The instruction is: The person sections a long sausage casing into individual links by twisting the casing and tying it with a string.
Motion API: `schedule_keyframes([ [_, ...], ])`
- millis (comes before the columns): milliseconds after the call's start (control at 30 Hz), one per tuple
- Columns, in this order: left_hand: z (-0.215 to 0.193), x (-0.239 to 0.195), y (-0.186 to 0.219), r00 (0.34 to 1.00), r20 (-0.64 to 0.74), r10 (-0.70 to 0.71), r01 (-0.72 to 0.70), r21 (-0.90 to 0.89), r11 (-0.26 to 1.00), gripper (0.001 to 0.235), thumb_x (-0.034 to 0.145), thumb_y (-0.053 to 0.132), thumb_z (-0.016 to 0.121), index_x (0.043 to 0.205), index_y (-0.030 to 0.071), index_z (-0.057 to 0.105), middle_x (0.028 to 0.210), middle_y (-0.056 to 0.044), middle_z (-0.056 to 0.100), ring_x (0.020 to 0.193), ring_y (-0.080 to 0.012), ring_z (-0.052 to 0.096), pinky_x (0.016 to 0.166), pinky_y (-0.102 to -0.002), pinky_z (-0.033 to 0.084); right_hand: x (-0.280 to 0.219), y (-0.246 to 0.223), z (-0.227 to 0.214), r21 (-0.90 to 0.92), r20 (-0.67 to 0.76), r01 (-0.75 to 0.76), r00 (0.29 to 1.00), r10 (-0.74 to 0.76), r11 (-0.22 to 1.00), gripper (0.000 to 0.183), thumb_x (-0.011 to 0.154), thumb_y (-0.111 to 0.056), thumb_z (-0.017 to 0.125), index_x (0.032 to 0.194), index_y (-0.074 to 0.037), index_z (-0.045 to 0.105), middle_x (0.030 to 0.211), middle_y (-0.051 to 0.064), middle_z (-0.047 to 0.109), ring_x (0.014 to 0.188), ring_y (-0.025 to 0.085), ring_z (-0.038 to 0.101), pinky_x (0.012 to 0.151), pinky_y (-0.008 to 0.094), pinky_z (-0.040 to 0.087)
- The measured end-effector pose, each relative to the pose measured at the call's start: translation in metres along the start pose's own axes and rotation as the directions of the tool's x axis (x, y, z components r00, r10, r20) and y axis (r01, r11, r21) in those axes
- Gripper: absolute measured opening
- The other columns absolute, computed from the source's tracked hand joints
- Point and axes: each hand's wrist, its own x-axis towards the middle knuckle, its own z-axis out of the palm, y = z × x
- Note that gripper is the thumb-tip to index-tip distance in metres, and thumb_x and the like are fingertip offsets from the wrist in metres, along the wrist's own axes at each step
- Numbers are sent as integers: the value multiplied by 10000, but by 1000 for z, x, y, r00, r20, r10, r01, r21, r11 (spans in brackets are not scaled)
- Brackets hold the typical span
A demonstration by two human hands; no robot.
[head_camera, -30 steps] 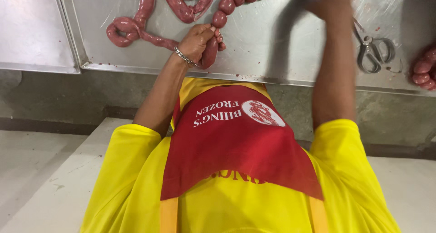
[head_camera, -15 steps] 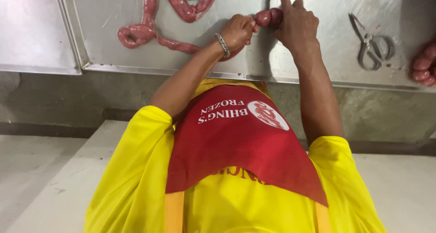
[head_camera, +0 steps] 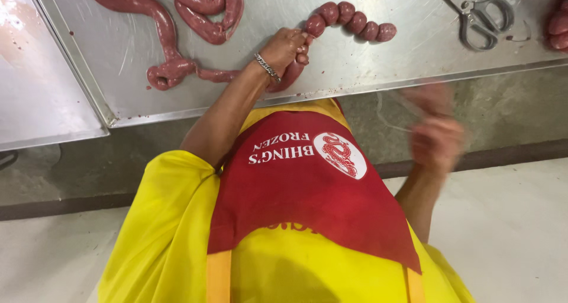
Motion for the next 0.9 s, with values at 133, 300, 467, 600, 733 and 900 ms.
schedule_keyframes([
  [133,-4,-1,1,997,-77,9,-5,59,998,203,1072,128,512,939,10,611,750,12,535,609,-93,438,576,-281,424,-58,22,-24,-87,-95,-491,870,484,867,212,903,-40,515,1018,-100,683,1345,101,642,1021,210,631,780,340,424],
  [300,3,-7,25,986,-127,-110,128,151,980,209,1018,133,465,881,41,592,639,12,495,507,-113,454,537,-304,520,-119,56,-57,-765,-14,-591,411,912,255,208,1014,-264,651,1133,-121,744,1085,87,732,883,105,598,729,305,458],
  [467,10,-11,40,993,-38,-114,118,141,983,228,1036,147,433,866,67,563,619,42,405,489,-88,376,481,-272,410,-167,103,-86,-180,-282,-831,556,782,526,155,985,-229,684,1073,-114,738,1025,79,709,872,122,612,737,312,478],
  [600,-12,-23,41,998,-67,11,-4,104,995,230,1078,186,492,896,69,570,667,51,417,542,-70,373,524,-251,396,-173,104,-87,-25,-520,-904,377,767,427,160,986,-282,666,1089,-168,712,1023,53,714,856,97,669,718,286,513],
  [733,-6,-21,32,995,89,50,-74,294,953,354,1067,278,483,859,40,643,717,-10,626,606,-106,598,637,-279,579,-125,90,-174,-291,-589,-779,604,538,555,362,1179,-396,494,1155,-119,726,864,166,640,658,167,576,588,323,434],
  [900,-1,-24,25,985,94,141,-169,592,788,341,1064,257,519,861,15,647,780,-14,659,650,-94,611,655,-271,569,86,139,-136,-997,59,70,963,261,-35,822,878,-522,922,1407,9,584,1313,270,658,1117,411,651,920,506,521],
])
